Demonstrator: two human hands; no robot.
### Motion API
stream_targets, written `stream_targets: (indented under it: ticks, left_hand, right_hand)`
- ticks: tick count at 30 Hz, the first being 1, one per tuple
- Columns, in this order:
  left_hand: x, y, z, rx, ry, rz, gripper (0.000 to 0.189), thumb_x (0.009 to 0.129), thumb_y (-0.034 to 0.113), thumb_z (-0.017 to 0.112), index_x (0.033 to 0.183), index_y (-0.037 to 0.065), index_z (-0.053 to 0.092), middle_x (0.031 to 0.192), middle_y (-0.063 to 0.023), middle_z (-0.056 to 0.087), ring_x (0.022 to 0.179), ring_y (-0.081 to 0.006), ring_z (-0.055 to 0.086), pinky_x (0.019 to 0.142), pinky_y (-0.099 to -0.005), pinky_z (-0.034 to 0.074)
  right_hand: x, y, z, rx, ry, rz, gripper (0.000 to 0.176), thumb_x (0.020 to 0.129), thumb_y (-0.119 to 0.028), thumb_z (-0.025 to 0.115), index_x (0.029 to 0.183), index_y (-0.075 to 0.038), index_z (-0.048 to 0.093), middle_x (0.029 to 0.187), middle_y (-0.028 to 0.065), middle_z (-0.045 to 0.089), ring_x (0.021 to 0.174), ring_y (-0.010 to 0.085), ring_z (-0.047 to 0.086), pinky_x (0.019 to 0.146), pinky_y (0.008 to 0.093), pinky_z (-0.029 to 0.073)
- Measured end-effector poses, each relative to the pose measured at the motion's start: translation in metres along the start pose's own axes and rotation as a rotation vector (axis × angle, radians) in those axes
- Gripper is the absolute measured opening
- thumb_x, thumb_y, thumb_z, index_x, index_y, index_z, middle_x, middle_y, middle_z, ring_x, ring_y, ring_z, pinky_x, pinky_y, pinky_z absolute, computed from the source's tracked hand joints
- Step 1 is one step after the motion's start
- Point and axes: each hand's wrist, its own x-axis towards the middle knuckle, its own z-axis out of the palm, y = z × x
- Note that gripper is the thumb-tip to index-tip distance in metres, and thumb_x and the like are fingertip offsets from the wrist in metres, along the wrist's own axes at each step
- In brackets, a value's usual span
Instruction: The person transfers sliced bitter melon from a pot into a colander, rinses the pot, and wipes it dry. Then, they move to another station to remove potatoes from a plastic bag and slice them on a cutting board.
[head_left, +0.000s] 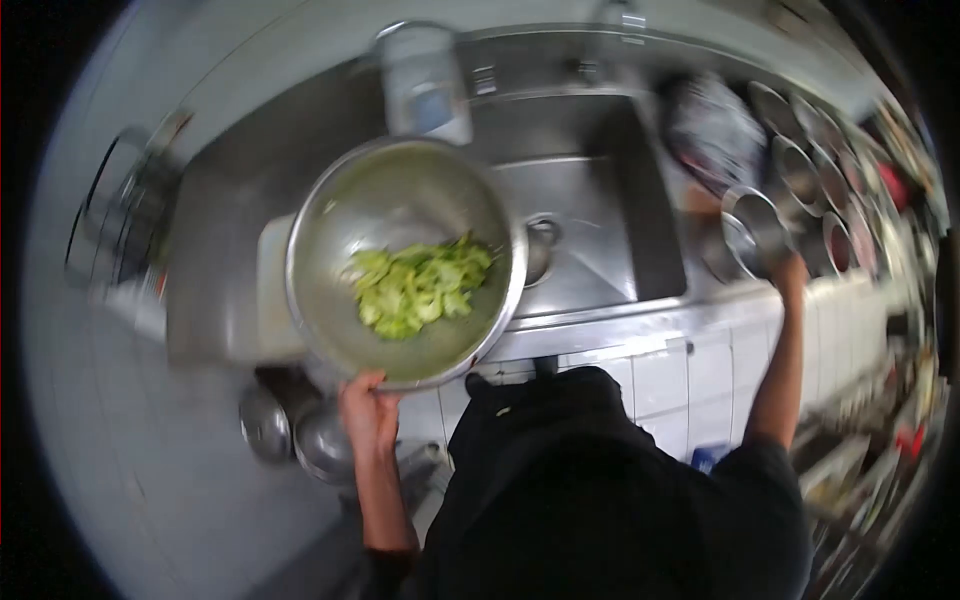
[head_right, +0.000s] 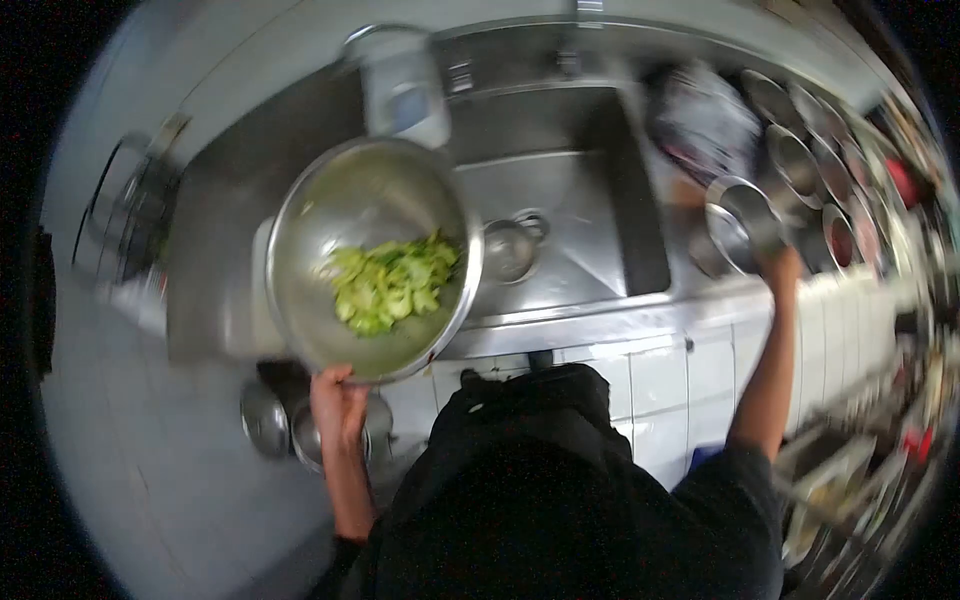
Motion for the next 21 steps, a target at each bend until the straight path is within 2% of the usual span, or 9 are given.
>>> stream_targets:
  ticks: [1, 2, 3, 6, 8, 12, 14, 16, 21]
  left_hand:
    - [0.001, 0.0, 0.0, -0.024, 0.055, 0.012, 0.046, 0.079, -0.007, 0.054, 0.124, 0.002, 0.049, 0.112, -0.0133, 0.061, 0.094, -0.0313, 0.066, 0.078, -0.0539, 0.058]
    - [-0.002, 0.0, 0.001, -0.044, 0.086, 0.043, 0.046, 0.079, -0.007, 0.054, 0.125, 0.001, 0.048, 0.113, -0.0135, 0.06, 0.094, -0.0313, 0.066, 0.077, -0.0549, 0.059]
    - [-0.004, 0.005, -0.002, -0.059, 0.104, 0.071, 0.047, 0.079, -0.006, 0.054, 0.125, 0.001, 0.048, 0.114, -0.0137, 0.06, 0.093, -0.0313, 0.066, 0.077, -0.056, 0.059]
    - [-0.018, -0.01, 0.038, -0.001, 0.194, 0.182, 0.041, 0.081, -0.006, 0.053, 0.122, -0.001, 0.05, 0.104, -0.0123, 0.063, 0.079, -0.0251, 0.067, 0.063, -0.0387, 0.058]
    - [-0.017, -0.018, 0.042, 0.065, 0.239, 0.262, 0.041, 0.081, -0.006, 0.053, 0.122, -0.001, 0.049, 0.101, -0.0124, 0.063, 0.069, -0.0225, 0.065, 0.053, -0.0344, 0.056]
    - [-0.026, -0.046, 0.09, 0.166, 0.367, 0.371, 0.041, 0.081, -0.006, 0.052, 0.121, -0.002, 0.048, 0.098, -0.0131, 0.062, 0.057, -0.0187, 0.061, 0.043, -0.0291, 0.054]
    - [-0.018, -0.05, 0.085, 0.18, 0.316, 0.428, 0.041, 0.079, -0.006, 0.052, 0.12, -0.003, 0.049, 0.098, -0.013, 0.063, 0.064, -0.0193, 0.064, 0.047, -0.0304, 0.057]
    - [-0.014, -0.049, 0.078, 0.172, 0.291, 0.453, 0.041, 0.078, -0.007, 0.052, 0.119, -0.004, 0.05, 0.098, -0.0127, 0.063, 0.067, -0.0193, 0.066, 0.048, -0.031, 0.059]
    - [-0.011, -0.034, 0.08, 0.136, 0.199, 0.452, 0.039, 0.078, -0.005, 0.054, 0.117, -0.002, 0.053, 0.097, -0.0111, 0.063, 0.069, -0.0197, 0.065, 0.048, -0.0312, 0.057]
  right_hand:
    - [0.009, 0.01, 0.004, -0.009, -0.091, -0.035, 0.045, 0.079, -0.04, 0.075, 0.092, 0.003, 0.07, 0.09, 0.0254, 0.07, 0.087, 0.0425, 0.069, 0.072, 0.0498, 0.053]
    - [0.036, 0.087, 0.069, -0.014, 0.076, -0.037, 0.042, 0.082, -0.037, 0.072, 0.096, 0.002, 0.07, 0.092, 0.0261, 0.07, 0.09, 0.043, 0.068, 0.073, 0.0508, 0.053]
    - [0.023, 0.041, 0.025, 0.038, -0.06, -0.04, 0.039, 0.085, -0.033, 0.067, 0.097, 0.004, 0.069, 0.095, 0.0275, 0.069, 0.093, 0.0449, 0.067, 0.076, 0.0519, 0.053]
    - [0.074, 0.134, 0.104, -0.028, -0.13, -0.023, 0.052, 0.084, -0.036, 0.064, 0.123, -0.002, 0.062, 0.114, 0.0277, 0.067, 0.104, 0.0482, 0.064, 0.085, 0.0544, 0.052]
    - [0.073, 0.113, 0.092, -0.028, -0.121, 0.058, 0.06, 0.082, -0.047, 0.07, 0.121, -0.002, 0.065, 0.117, 0.0279, 0.066, 0.109, 0.0473, 0.063, 0.091, 0.0529, 0.05]
    - [0.117, 0.121, 0.124, -0.158, -0.131, 0.156, 0.066, 0.078, -0.041, 0.072, 0.132, -0.006, 0.059, 0.122, 0.0251, 0.065, 0.111, 0.0458, 0.063, 0.092, 0.0557, 0.049]
    - [0.113, 0.084, 0.099, -0.177, 0.086, 0.107, 0.06, 0.08, -0.033, 0.072, 0.132, -0.006, 0.06, 0.119, 0.023, 0.068, 0.107, 0.0421, 0.065, 0.09, 0.0539, 0.05]
    - [0.116, 0.041, 0.077, -0.027, -0.005, 0.096, 0.044, 0.086, -0.021, 0.068, 0.127, -0.005, 0.065, 0.116, 0.0213, 0.07, 0.107, 0.039, 0.067, 0.092, 0.0481, 0.051]
    - [0.078, -0.098, 0.014, 0.521, 0.099, -0.317, 0.03, 0.096, -0.012, 0.06, 0.124, -0.004, 0.068, 0.117, 0.0186, 0.071, 0.104, 0.0261, 0.069, 0.091, 0.036, 0.051]
